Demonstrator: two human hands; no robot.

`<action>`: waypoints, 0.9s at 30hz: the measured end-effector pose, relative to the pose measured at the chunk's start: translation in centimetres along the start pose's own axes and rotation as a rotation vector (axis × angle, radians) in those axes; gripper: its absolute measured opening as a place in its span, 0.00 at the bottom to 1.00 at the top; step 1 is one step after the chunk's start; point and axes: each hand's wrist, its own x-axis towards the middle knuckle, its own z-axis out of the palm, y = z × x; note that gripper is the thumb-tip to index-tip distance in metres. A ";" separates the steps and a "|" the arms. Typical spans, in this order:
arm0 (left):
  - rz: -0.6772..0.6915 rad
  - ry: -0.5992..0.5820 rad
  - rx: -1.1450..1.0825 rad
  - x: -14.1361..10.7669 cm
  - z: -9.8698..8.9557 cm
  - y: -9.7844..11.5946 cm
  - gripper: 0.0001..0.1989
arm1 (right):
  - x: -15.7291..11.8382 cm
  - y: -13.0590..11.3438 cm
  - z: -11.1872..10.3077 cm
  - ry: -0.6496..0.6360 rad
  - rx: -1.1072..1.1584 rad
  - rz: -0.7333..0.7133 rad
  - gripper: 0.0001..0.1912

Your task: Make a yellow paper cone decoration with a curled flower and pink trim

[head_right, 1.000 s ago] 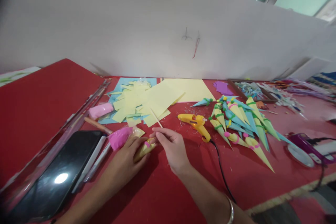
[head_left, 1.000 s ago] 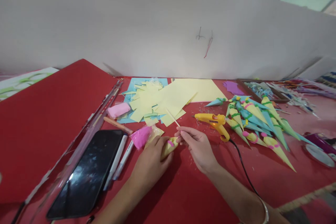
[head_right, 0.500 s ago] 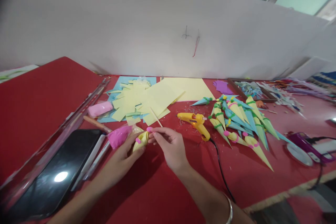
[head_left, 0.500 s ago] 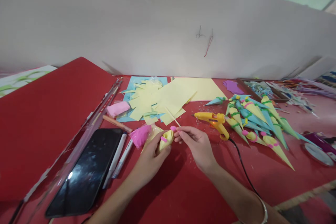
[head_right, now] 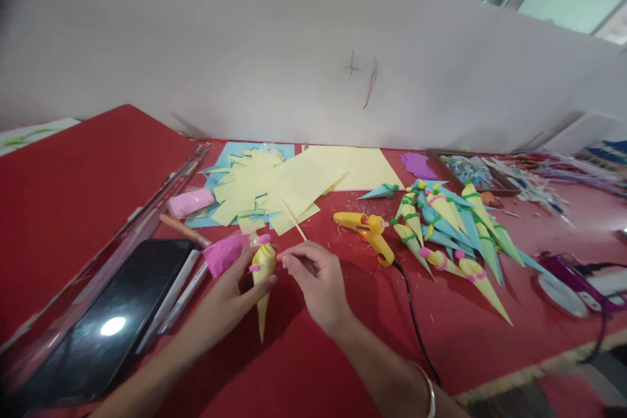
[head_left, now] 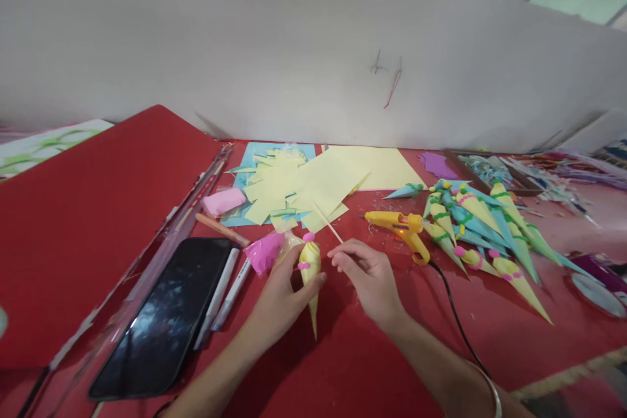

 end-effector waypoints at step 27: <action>0.037 -0.115 -0.183 -0.3 0.0 0.5 0.18 | -0.3 0.3 0.1 -0.081 -0.085 -0.141 0.10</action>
